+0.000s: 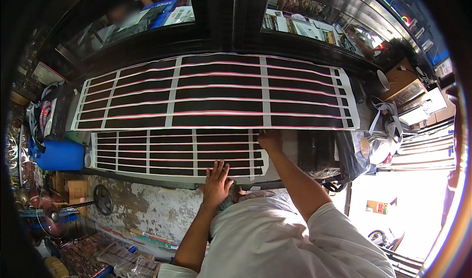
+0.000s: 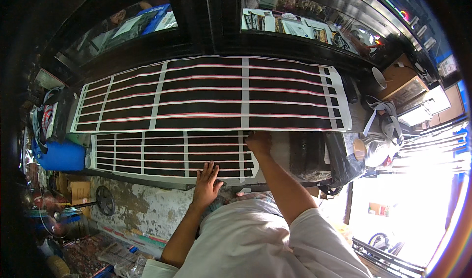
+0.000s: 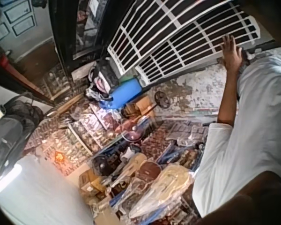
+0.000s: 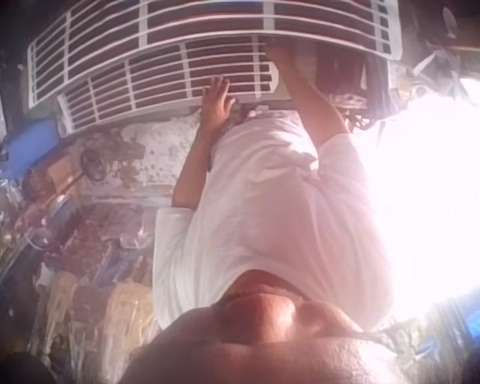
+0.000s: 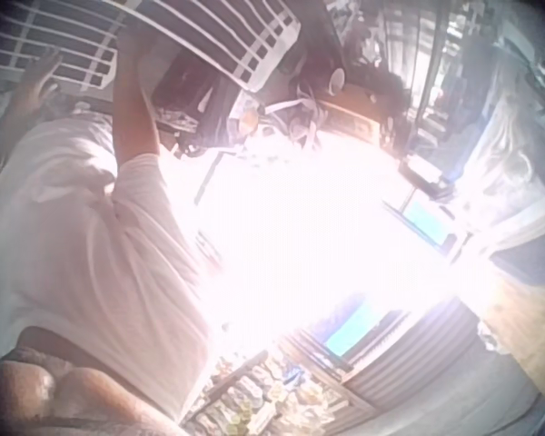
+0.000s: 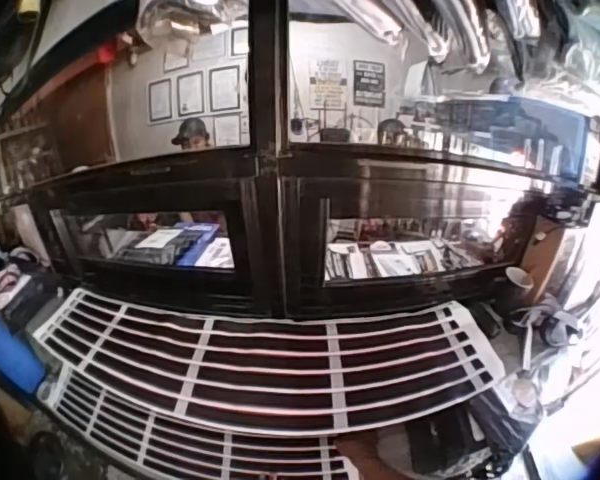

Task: The person aligns and secures white plastic strips onto a black slatted grille using white tape. They repeatedly position the strips, press them down, and apply tape to hold them in place on a workbench.

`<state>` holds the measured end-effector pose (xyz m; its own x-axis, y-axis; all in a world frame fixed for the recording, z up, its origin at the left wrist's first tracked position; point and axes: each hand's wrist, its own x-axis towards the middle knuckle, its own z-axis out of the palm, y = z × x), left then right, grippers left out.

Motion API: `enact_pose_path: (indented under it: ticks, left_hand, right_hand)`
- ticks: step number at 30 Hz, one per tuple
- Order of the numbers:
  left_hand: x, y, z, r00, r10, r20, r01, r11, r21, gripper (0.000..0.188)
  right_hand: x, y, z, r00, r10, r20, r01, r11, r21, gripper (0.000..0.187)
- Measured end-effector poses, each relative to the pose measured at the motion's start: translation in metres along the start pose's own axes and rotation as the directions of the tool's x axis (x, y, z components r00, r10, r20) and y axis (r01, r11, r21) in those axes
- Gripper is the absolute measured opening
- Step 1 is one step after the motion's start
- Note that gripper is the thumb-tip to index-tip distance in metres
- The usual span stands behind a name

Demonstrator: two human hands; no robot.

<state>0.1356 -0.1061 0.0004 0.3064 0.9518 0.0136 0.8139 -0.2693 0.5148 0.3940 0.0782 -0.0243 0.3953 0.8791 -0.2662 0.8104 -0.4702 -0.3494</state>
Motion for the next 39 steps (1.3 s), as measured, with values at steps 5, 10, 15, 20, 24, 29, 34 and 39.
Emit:
enact_pose_path:
  ticks: [5,10,15,20,24,29,34,39]
  left_hand:
    - [0.000,0.002,-0.003,1.000,-0.014,0.010,0.014,0.999,-0.038,0.072]
    - [-0.001,0.000,-0.002,1.000,-0.020,0.010,0.020,0.999,-0.041,0.073]
    - [0.001,0.002,-0.002,0.999,-0.030,0.028,0.031,0.998,-0.060,0.072]
    - [-0.003,-0.003,0.000,0.999,-0.047,0.012,0.047,0.998,-0.033,0.069]
    - [0.004,0.001,0.002,1.000,-0.012,0.014,0.013,0.999,-0.036,0.070]
    - [-0.001,-0.003,0.001,0.998,-0.049,0.035,0.051,0.996,-0.071,0.068]
    - [0.000,-0.003,0.001,0.999,-0.032,0.023,0.033,0.997,-0.076,0.069]
    - [0.001,-0.002,0.003,0.999,-0.029,0.019,0.030,0.996,-0.081,0.069]
  right_hand:
    - [0.010,0.008,-0.001,0.958,-0.276,-0.078,0.287,0.922,0.260,0.052]
    - [0.010,0.016,0.006,0.982,-0.174,0.076,0.139,0.932,0.336,0.057]
    - [0.013,0.036,0.024,0.967,-0.247,-0.055,0.252,0.920,0.300,0.054]
    - [0.001,0.012,0.005,0.983,-0.161,0.093,0.140,0.970,0.201,0.055]
    - [0.014,0.042,0.020,0.980,-0.198,0.005,0.192,0.956,0.221,0.055]
    - [-0.003,0.019,-0.021,0.925,-0.370,0.083,0.313,0.868,0.386,0.058]
    - [0.006,0.005,-0.030,0.871,-0.476,0.122,0.469,0.879,0.084,0.064]
    - [0.021,0.002,-0.019,0.778,-0.611,0.147,0.626,0.774,-0.096,0.048]
